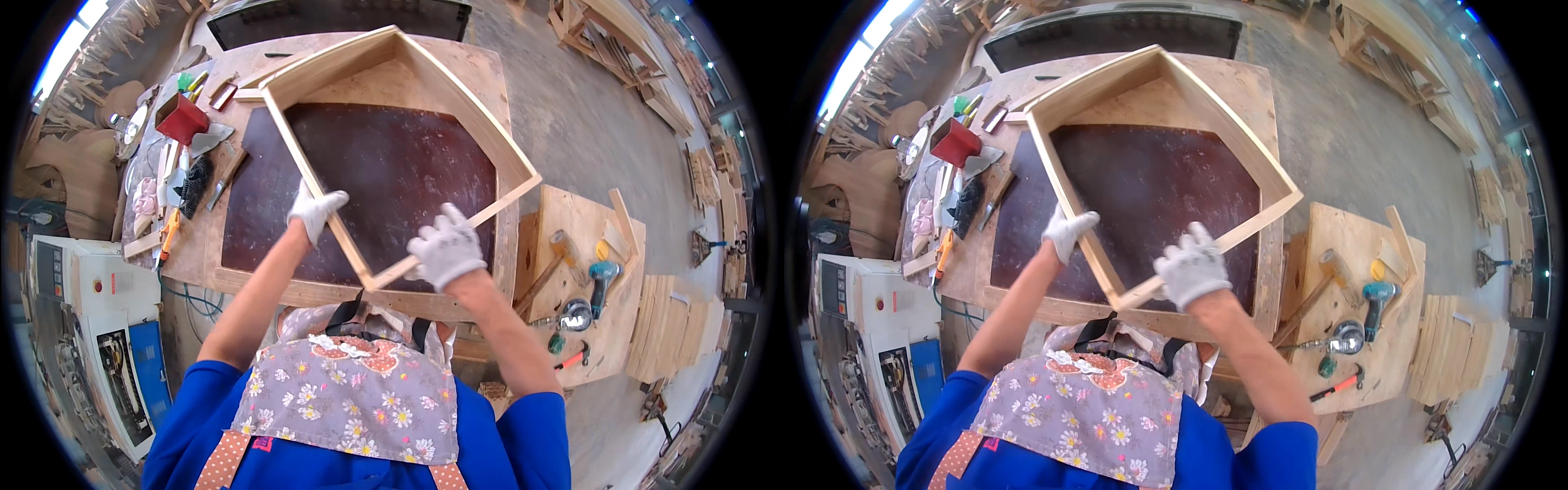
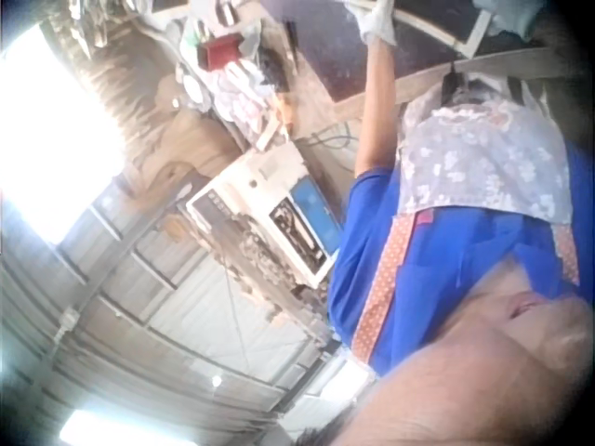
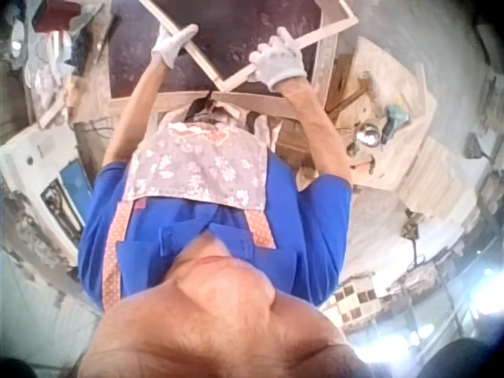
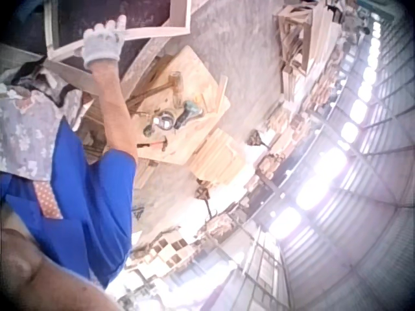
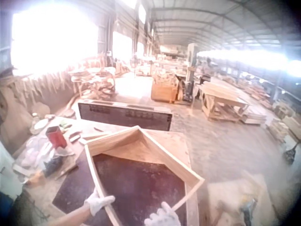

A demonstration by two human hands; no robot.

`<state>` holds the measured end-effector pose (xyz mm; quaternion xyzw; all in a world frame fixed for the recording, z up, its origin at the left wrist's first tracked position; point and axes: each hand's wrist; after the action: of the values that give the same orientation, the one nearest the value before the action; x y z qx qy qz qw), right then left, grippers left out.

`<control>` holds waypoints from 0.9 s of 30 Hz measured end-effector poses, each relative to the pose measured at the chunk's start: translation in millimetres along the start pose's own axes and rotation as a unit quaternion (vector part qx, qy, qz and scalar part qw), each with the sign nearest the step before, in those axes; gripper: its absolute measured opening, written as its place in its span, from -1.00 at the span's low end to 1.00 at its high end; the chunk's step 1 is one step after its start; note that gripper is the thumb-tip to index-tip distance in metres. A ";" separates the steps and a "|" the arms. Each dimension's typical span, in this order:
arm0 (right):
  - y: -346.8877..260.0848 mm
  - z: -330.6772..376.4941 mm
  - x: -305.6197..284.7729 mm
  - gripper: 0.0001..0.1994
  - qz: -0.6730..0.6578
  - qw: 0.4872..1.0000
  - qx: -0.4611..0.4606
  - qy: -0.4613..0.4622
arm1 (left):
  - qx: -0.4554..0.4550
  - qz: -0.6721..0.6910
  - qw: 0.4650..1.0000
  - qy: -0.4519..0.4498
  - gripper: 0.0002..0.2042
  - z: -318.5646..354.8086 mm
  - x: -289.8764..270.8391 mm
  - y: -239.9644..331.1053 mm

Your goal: The person assembles a wooden box by fitting side panels into a base frame. They use a hammer to tap the joints into place and repeatedly lift and rotate the structure to check alignment. The person also handles loose wooden planks and a metal chisel during the process.

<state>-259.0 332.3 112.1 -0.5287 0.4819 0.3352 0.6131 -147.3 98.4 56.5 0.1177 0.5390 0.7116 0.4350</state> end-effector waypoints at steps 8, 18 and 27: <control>6.5 42.9 37.8 -0.56 -0.060 0.985 0.158 -0.022 | 0.008 -0.167 0.985 -0.038 -0.62 -92.8 -52.7 -39.4; 2.7 87.4 33.2 -0.69 -0.216 0.933 0.278 -0.077 | 0.016 -0.237 0.968 -0.086 -0.49 -94.5 -41.9 -38.3; 17.9 110.8 36.4 -0.68 -0.218 0.934 0.275 -0.071 | 0.013 -0.265 0.961 -0.081 -0.48 -66.6 -16.2 -27.1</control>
<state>-237.9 440.2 69.3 -0.4062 0.3833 0.0839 0.8253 -166.7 43.2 11.7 0.0339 0.5231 0.5514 0.6490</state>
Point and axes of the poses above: each hand's wrist, its own z-axis away from the middle knuckle, its own x-axis out of the palm, y = z × x, and after that the axes turned 13 degrees about -z, right-handed
